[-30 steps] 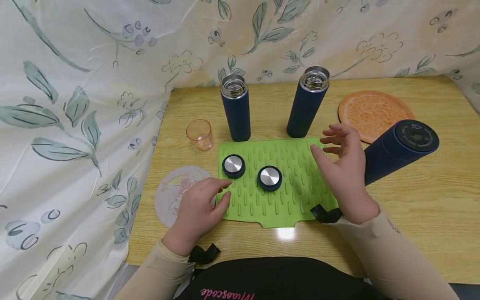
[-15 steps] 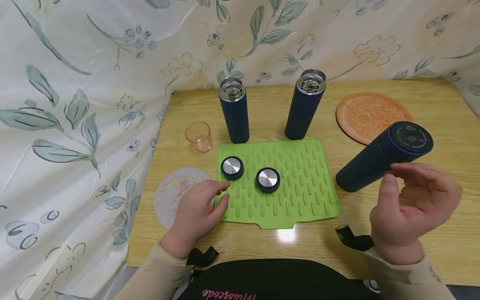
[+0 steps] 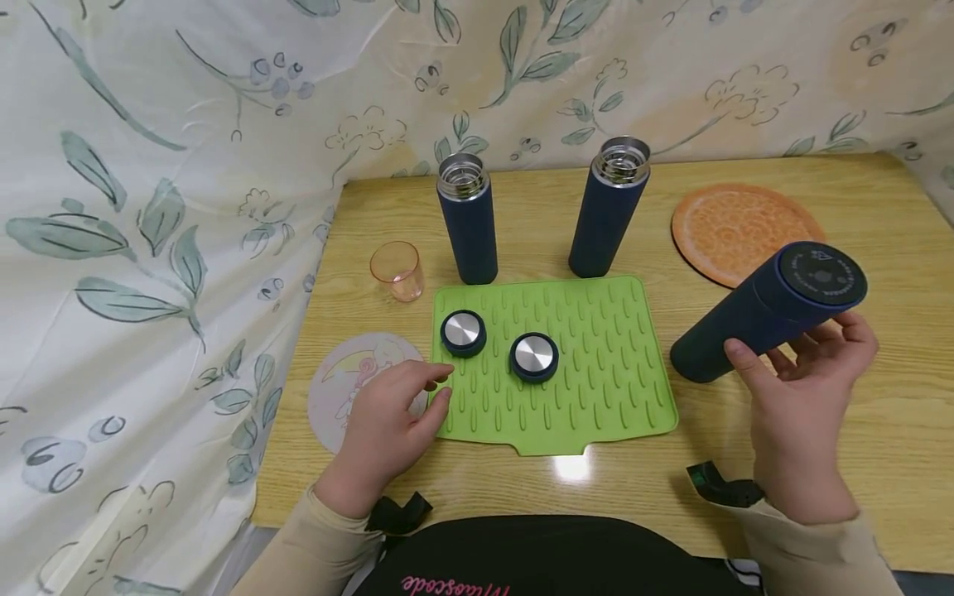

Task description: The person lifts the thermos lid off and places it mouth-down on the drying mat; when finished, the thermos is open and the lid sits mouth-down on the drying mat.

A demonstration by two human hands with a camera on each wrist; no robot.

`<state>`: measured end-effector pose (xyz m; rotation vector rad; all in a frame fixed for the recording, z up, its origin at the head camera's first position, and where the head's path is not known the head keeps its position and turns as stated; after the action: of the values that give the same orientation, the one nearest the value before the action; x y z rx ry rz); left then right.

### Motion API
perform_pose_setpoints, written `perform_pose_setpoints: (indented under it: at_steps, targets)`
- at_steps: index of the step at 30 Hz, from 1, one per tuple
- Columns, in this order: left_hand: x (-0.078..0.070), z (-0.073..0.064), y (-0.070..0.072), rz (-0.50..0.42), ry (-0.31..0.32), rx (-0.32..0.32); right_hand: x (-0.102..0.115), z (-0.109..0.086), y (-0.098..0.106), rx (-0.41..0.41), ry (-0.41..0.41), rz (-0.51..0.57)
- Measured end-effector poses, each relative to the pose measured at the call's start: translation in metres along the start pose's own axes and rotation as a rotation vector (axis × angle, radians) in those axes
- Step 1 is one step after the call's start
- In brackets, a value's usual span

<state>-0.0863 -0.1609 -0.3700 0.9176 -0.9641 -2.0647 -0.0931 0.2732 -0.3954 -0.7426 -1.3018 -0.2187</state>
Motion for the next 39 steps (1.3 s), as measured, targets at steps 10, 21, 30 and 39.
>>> perform_pose_setpoints:
  at_steps: [10,21,30,39]
  targets:
    - [0.001,-0.002,0.001,-0.023,0.007,0.001,-0.009,0.001,0.000,0.025,0.000,-0.199]
    - [0.001,-0.003,0.000,-0.036,0.022,0.027,-0.013,-0.001,-0.001,0.029,-0.094,-0.495]
    - [-0.007,0.005,-0.003,-0.112,-0.047,0.083,0.008,-0.025,-0.030,0.219,0.224,-0.495]
    - [-0.035,0.029,0.011,-0.196,-0.217,0.083,0.018,-0.071,-0.090,0.700,0.703,-0.701]
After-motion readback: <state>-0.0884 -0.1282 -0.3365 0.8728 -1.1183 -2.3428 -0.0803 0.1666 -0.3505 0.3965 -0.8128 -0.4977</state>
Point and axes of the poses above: each hand's wrist, its own z-axis towards the middle knuckle, its own y-axis out of the back of the hand, x = y × z, the point moved 7 cm from there along z, towards the middle knuckle, and after that the axes turned 9 degrees about z, right-handed, at the moved point
